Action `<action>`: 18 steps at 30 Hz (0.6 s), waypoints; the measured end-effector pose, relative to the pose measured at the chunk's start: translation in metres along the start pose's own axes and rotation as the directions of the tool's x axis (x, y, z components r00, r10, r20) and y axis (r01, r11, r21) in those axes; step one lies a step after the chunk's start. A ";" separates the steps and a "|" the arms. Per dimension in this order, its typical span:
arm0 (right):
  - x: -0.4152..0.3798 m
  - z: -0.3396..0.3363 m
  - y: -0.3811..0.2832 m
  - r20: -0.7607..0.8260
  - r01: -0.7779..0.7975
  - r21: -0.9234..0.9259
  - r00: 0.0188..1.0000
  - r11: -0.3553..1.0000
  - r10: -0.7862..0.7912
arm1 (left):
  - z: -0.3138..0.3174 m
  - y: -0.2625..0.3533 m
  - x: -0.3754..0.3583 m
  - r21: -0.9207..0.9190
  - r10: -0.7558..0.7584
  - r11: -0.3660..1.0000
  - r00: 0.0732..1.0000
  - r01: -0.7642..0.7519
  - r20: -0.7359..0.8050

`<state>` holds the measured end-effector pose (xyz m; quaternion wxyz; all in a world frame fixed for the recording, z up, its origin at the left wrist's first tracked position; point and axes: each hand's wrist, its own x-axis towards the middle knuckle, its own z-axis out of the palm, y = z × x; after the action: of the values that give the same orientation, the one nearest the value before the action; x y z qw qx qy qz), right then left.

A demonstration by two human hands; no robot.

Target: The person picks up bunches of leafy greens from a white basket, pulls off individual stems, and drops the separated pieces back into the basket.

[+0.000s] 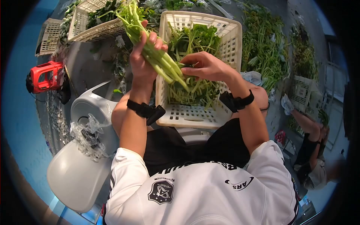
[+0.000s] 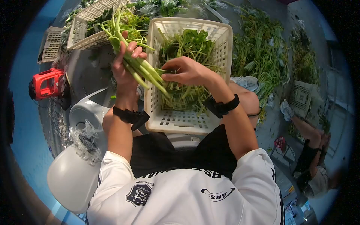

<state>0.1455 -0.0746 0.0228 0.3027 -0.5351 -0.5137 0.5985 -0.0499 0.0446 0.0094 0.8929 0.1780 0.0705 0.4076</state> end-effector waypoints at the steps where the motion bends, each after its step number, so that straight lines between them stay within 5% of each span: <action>1: -0.001 -0.001 -0.002 -0.013 -0.007 -0.011 1.000 1.000 0.007 | -0.003 0.003 -0.001 -0.043 -0.009 0.999 0.999 0.010 0.036; 3: -0.003 -0.004 -0.007 -0.040 -0.019 -0.034 0.999 0.999 0.018 | -0.009 0.007 -0.004 -0.127 -0.021 0.991 0.994 0.035 0.111; 9: -0.015 -0.020 -0.009 -0.146 0.003 -0.067 0.989 0.998 -0.013 | 0.003 0.006 -0.005 0.048 0.080 0.996 0.982 -0.073 -0.169; 12: -0.027 -0.030 -0.003 -0.178 0.095 0.079 0.981 0.992 -0.080 | 0.005 0.013 0.001 0.026 0.159 0.987 0.928 -0.159 -0.336; 15: -0.033 -0.043 0.017 -0.408 0.230 0.257 0.906 0.939 -0.110 | -0.017 0.026 0.001 -0.033 0.143 0.986 0.941 -0.161 -0.307; 17: -0.033 -0.051 0.015 -0.608 0.123 0.101 0.793 0.987 -0.036 | -0.011 0.025 0.000 -0.035 0.135 0.988 0.950 -0.151 -0.283; 18: -0.035 -0.067 0.021 -0.527 -0.193 -0.144 0.845 0.971 0.090 | -0.005 0.022 0.000 -0.002 0.145 0.988 0.948 -0.152 -0.283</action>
<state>0.2217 -0.0930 0.0211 0.3314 -0.7390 -0.4275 0.4017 -0.0667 0.0592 0.0129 0.8426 0.1119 0.1786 0.4956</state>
